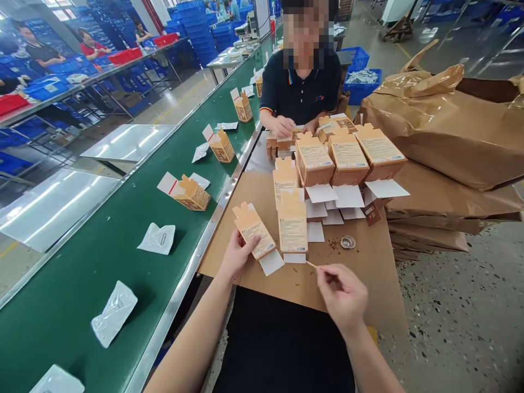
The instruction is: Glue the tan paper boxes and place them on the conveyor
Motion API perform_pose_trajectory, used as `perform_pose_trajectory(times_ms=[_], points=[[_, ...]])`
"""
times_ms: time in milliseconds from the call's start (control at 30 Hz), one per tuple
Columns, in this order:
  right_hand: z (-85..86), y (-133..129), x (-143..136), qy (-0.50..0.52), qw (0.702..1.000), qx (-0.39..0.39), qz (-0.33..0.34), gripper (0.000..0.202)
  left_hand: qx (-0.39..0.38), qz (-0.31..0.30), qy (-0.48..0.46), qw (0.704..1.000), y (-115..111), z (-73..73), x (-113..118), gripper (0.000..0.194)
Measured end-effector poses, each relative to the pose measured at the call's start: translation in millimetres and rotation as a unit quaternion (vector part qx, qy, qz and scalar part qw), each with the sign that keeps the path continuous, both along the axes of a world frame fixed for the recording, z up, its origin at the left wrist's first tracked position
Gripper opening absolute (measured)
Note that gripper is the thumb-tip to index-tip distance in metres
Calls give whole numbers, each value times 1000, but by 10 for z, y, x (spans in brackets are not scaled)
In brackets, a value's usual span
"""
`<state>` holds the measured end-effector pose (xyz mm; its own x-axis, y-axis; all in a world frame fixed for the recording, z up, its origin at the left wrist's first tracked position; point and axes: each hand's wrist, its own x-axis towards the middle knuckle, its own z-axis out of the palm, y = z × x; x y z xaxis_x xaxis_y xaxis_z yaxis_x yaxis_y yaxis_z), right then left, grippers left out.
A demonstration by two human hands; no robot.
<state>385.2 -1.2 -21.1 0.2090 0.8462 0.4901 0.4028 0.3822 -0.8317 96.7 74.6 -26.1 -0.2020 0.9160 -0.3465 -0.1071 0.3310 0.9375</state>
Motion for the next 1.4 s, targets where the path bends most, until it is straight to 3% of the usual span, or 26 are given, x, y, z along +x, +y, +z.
perform_pose_trajectory(times_ms=[100, 233, 567, 700, 833, 933, 1033, 1133, 1400], points=[[12, -58, -281, 21, 999, -12, 49, 20, 2, -5, 2, 1000, 7, -5, 1, 79], [-27, -140, -395, 39, 995, -14, 90, 19, -4, -3, -2, 1000, -16, -4, -32, 78], [-391, -18, -747, -24, 991, -24, 126, 25, 27, -2, 1, 1000, -141, -113, -78, 73], [-414, -54, -673, -31, 993, -26, 110, 25, 39, -5, 6, 999, -180, -49, -25, 77], [-295, -208, -479, -13, 996, -8, 86, 22, 56, -16, 35, 998, -319, -16, -6, 86], [-165, -344, -302, 5, 997, 3, 73, 20, 64, -45, 86, 993, -472, -47, 5, 83], [-81, -460, -162, 14, 998, -5, 68, 22, 79, -26, 131, 988, -586, -92, 53, 84], [-69, -544, -96, 24, 998, -11, 63, 23, 82, 5, 156, 984, -634, -120, 128, 88], [-82, -630, -67, 32, 998, -19, 52, 22, 94, 17, 187, 978, -725, -263, 306, 87]])
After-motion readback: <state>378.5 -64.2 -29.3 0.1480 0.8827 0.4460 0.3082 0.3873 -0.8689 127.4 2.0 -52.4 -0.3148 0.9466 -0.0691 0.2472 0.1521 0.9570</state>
